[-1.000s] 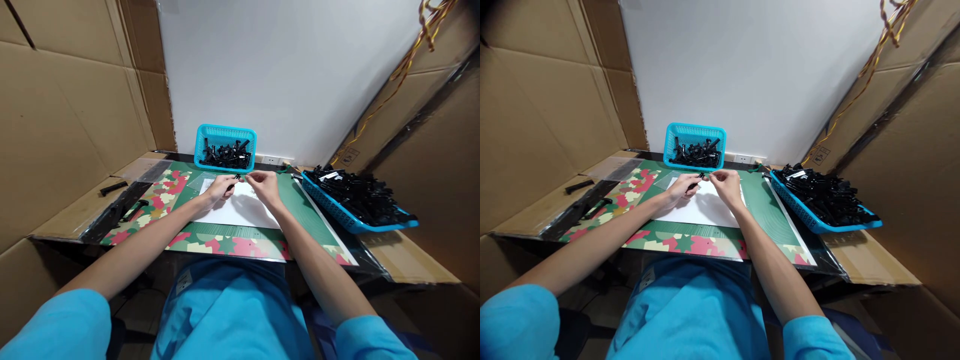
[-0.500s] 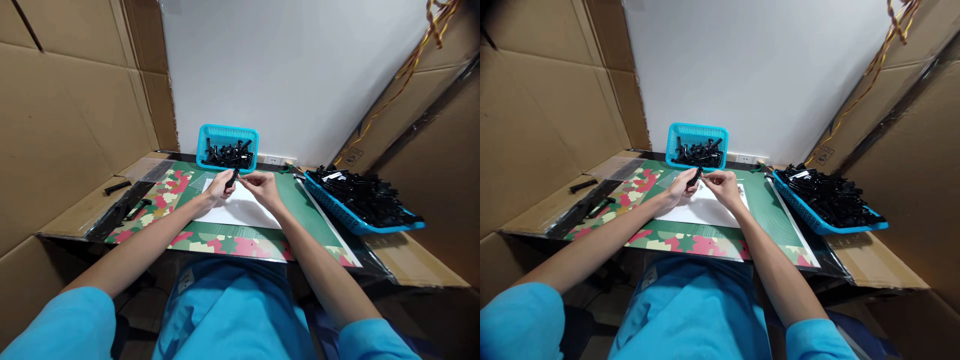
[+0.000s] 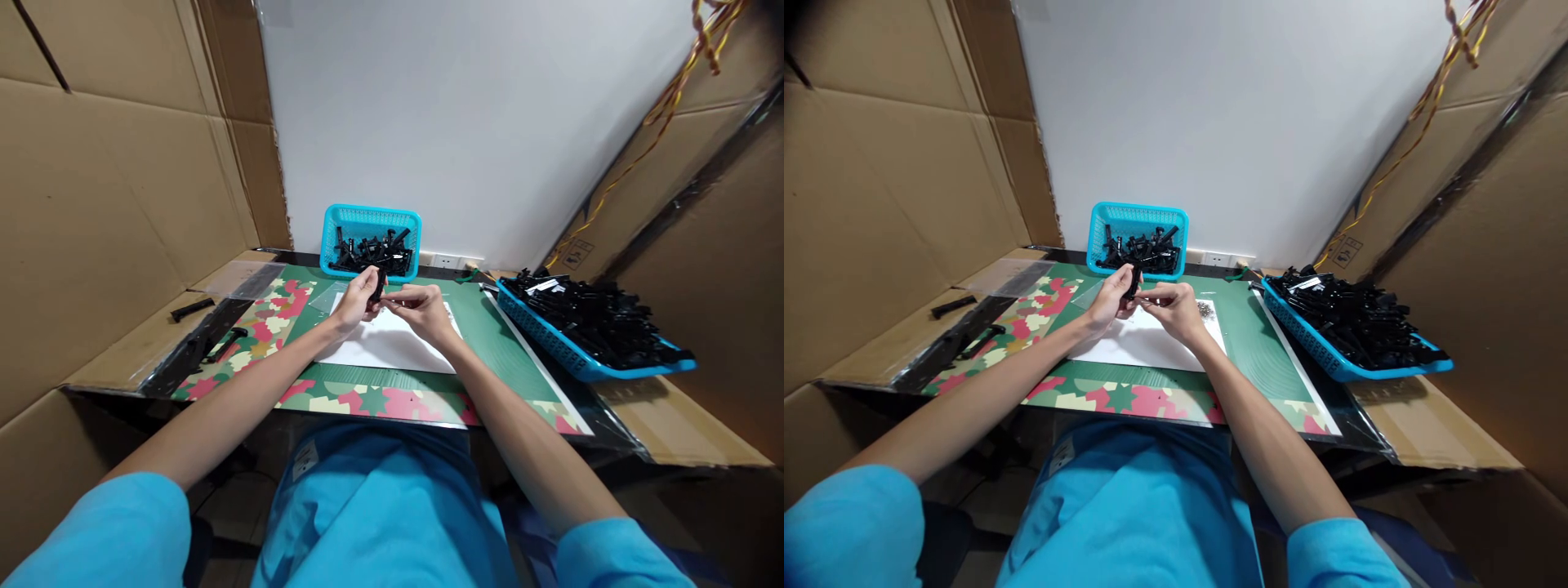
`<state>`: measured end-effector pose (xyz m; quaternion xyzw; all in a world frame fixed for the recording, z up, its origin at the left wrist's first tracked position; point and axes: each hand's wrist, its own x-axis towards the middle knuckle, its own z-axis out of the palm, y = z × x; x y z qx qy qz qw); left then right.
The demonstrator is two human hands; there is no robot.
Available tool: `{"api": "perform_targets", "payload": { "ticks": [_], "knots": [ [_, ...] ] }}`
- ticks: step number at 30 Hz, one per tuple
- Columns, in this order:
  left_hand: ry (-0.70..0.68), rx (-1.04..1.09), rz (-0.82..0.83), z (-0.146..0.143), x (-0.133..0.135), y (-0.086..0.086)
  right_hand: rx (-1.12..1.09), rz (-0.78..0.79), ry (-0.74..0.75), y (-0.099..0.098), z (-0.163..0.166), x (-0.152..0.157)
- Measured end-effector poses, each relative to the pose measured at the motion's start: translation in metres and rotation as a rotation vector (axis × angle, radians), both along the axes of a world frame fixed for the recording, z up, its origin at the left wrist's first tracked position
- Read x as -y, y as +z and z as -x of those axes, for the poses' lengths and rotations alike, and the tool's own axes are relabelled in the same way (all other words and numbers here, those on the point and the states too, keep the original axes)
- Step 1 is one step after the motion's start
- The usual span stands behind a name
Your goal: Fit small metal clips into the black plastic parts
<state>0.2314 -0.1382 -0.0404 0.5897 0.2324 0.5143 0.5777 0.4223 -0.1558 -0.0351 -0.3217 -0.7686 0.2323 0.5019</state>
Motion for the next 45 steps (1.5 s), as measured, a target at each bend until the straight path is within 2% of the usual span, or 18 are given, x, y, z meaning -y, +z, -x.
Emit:
{"api": "perform_targets", "payload": {
  "ticks": [5, 12, 17, 25, 31, 39, 45],
  "knots": [
    [0.001, -0.029, -0.016, 0.000, 0.002, 0.001, 0.000, 0.007, 0.023, 0.001, 0.000, 0.001],
    [0.069, -0.080, 0.057, -0.001, 0.007, 0.004, 0.090, -0.014, 0.025, 0.002, 0.000, 0.004],
    [0.015, -0.082, 0.067, -0.001, 0.006, 0.003, 0.151, -0.087, -0.018, 0.002, 0.001, 0.005],
    [-0.019, -0.091, 0.065, -0.002, 0.007, 0.006, 0.104, -0.083, -0.014, 0.007, 0.002, 0.008],
    [0.024, -0.108, 0.104, -0.002, 0.005, 0.004, 0.100, -0.089, -0.015, 0.009, 0.002, 0.010],
    [-0.038, -0.137, -0.092, 0.001, 0.001, 0.001, 0.148, -0.214, -0.007, 0.008, 0.003, 0.010],
    [-0.011, -0.182, -0.128, 0.003, 0.002, 0.000, 0.181, -0.250, -0.006, 0.007, 0.002, 0.009]
  ]
}}
